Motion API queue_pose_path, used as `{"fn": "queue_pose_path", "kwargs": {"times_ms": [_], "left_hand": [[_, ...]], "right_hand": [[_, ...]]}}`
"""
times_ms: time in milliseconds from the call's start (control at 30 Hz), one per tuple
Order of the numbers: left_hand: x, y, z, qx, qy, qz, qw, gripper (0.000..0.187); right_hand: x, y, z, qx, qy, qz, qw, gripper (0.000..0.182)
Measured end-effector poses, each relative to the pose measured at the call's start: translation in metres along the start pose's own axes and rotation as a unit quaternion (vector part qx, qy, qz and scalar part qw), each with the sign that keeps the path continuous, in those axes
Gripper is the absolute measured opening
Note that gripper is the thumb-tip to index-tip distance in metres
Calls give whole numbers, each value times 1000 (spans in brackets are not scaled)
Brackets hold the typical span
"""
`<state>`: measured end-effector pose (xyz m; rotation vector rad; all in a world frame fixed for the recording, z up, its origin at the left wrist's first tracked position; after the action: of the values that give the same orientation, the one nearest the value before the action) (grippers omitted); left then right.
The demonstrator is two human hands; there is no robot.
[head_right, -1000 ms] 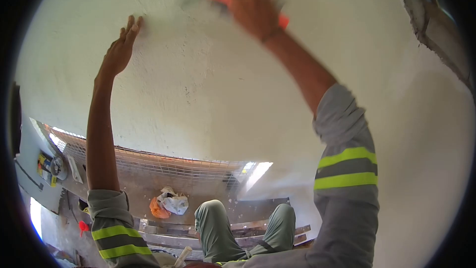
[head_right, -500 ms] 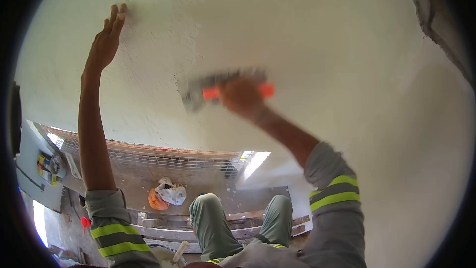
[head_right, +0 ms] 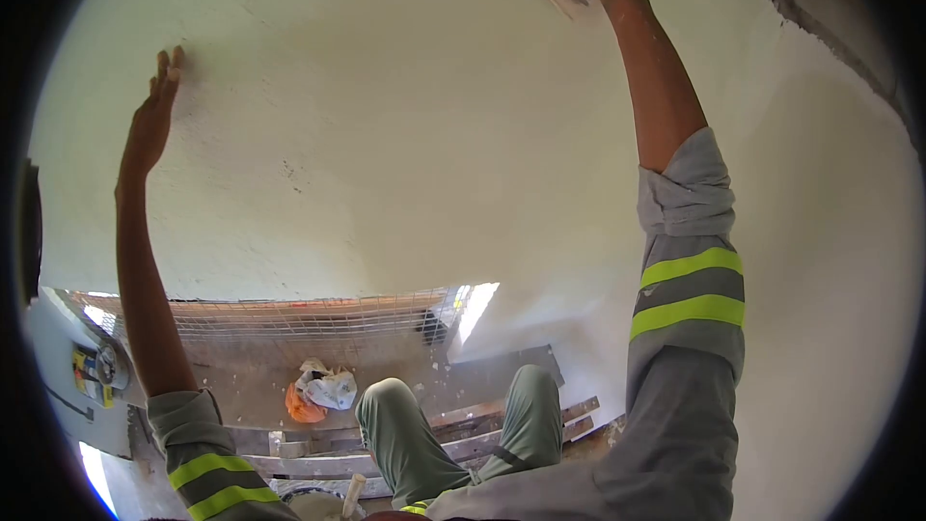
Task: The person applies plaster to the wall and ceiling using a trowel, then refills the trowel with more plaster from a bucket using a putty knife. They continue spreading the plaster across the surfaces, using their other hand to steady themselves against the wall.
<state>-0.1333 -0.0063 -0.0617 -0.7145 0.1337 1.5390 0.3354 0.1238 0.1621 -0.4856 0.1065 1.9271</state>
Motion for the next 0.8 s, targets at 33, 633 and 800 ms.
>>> {"fn": "queue_pose_path", "kwargs": {"times_ms": [33, 633, 800], "left_hand": [[0, 2, 0, 5, 0, -5, 1000, 66], [13, 7, -2, 35, -10, 21, 999, 61], [-2, -5, -5, -18, 53, -38, 998, 68]], "right_hand": [[10, 4, -6, -41, 4, -40, 998, 39], [159, 94, -418, -180, 297, 246, 905, 9], [23, 165, -175, -473, -81, 101, 871, 10]]}}
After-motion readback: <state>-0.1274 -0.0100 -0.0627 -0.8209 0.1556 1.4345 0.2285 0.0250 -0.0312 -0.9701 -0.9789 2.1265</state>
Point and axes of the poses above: each hand's wrist, its own z-axis towards the middle knuckle, its own x-axis out of the palm, y = z × x, the point moved 9 cm from there along z, towards the middle knuckle
